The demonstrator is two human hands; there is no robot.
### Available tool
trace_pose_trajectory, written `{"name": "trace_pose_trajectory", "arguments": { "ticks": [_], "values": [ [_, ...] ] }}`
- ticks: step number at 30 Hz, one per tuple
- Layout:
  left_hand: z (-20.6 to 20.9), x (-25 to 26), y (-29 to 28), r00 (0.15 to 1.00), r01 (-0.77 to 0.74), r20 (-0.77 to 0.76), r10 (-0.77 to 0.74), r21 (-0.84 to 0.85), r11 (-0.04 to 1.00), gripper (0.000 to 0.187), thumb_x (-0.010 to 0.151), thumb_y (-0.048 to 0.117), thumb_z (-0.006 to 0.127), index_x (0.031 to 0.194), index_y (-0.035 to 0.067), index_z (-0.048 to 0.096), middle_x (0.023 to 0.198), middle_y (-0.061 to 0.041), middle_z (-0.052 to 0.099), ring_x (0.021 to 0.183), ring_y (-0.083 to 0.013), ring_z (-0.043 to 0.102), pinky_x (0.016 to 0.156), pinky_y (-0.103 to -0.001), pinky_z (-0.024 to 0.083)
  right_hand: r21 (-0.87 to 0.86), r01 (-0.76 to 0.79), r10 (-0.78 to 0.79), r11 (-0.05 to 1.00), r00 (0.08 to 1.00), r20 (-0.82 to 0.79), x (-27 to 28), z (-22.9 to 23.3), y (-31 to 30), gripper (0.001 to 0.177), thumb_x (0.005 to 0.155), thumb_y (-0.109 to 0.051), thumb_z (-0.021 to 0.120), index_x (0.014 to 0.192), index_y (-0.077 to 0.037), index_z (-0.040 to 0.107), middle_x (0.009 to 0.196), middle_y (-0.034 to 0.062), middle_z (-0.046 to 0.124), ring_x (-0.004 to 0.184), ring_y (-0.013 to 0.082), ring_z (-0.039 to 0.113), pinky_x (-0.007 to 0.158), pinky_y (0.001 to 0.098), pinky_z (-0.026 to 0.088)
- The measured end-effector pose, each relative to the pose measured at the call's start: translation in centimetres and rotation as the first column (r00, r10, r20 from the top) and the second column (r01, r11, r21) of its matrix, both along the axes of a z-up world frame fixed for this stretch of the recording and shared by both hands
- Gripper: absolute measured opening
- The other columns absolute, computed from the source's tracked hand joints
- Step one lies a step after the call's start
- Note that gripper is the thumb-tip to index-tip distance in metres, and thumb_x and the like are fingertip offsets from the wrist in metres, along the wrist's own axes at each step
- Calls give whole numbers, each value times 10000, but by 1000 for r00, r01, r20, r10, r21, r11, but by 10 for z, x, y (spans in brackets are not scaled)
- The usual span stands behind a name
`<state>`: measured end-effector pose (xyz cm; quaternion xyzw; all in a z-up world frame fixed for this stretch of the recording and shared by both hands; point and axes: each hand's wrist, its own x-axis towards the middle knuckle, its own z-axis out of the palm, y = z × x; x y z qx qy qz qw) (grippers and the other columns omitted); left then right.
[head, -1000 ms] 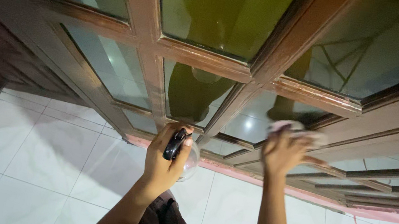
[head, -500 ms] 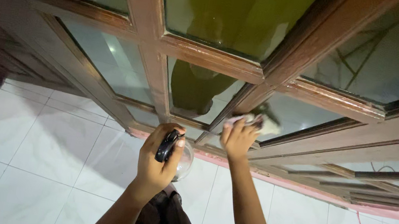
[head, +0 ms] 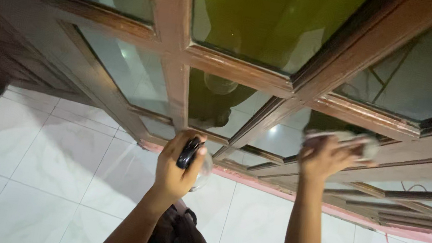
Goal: The person sprays liquid from a bottle onto the glass panes of a door and wipes them with a cloth.
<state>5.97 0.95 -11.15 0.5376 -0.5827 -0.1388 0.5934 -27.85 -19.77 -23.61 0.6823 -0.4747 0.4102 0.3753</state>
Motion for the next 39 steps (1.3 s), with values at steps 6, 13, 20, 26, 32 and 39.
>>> {"name": "trace_pose_trajectory", "arguments": {
  "ticks": [6, 13, 20, 26, 32, 39],
  "values": [
    [-44, 3, -35, 998, -34, -53, 34, 2, 999, 150, 1016, 164, 642, 1057, 21, 654, 956, -165, 685, 857, -355, 684, 750, -425, 531, -322, -623, 635, 713, 380, 672, 47, 71, 14, 672, 1004, -97, 513, 1592, -125, 188, 1488, 241, 480, 1185, 331, 564, 1000, 519, 535],
    [-55, 28, -44, 1000, -19, -12, 21, 122, 992, 210, 973, 256, 699, 1005, 57, 642, 885, -157, 697, 800, -383, 690, 682, -434, 530, -244, -530, 583, 812, 723, 370, 74, 48, 79, 613, 1005, -81, 350, 1607, -113, 241, 1567, 237, 362, 1403, 387, 515, 1189, 484, 512],
    [-23, 89, 0, 995, 100, -1, -100, 56, 993, 186, 994, 208, 670, 1062, 35, 665, 970, -154, 687, 839, -353, 695, 729, -410, 543, -261, -715, 737, 649, 504, 450, 187, 74, 57, 723, 1040, -102, 539, 1656, -194, 172, 1691, 163, 267, 1485, 342, 326, 1211, 412, 431],
    [-3, 138, 23, 998, 1, 59, -3, 48, 999, 169, 927, 122, 655, 1063, 22, 660, 1045, -164, 693, 924, -326, 702, 831, -392, 555, 111, -416, 429, 903, 888, -162, 255, -36, 16, 724, 886, -99, 710, 1513, 66, 388, 1268, 302, 632, 745, 332, 544, 589, 494, 435],
    [7, 171, 33, 992, 35, -122, -19, 130, 991, 161, 937, 99, 638, 1077, 21, 645, 1072, -145, 710, 936, -280, 728, 831, -348, 572, 754, -17, 467, 657, 794, -389, 228, -148, 57, 558, 980, -165, 547, 1537, -205, 540, 903, 13, 715, 671, 179, 616, 616, 430, 468],
    [4, 188, 31, 998, 58, -41, -56, 63, 996, 154, 962, 74, 645, 1099, 6, 632, 1086, -152, 702, 967, -274, 723, 843, -354, 568, 497, -55, 243, 866, 914, -323, 189, -116, 65, 367, 1033, -318, 413, 1349, -190, 550, 1183, 123, 697, 1000, 244, 654, 878, 519, 461]
  ]
}}
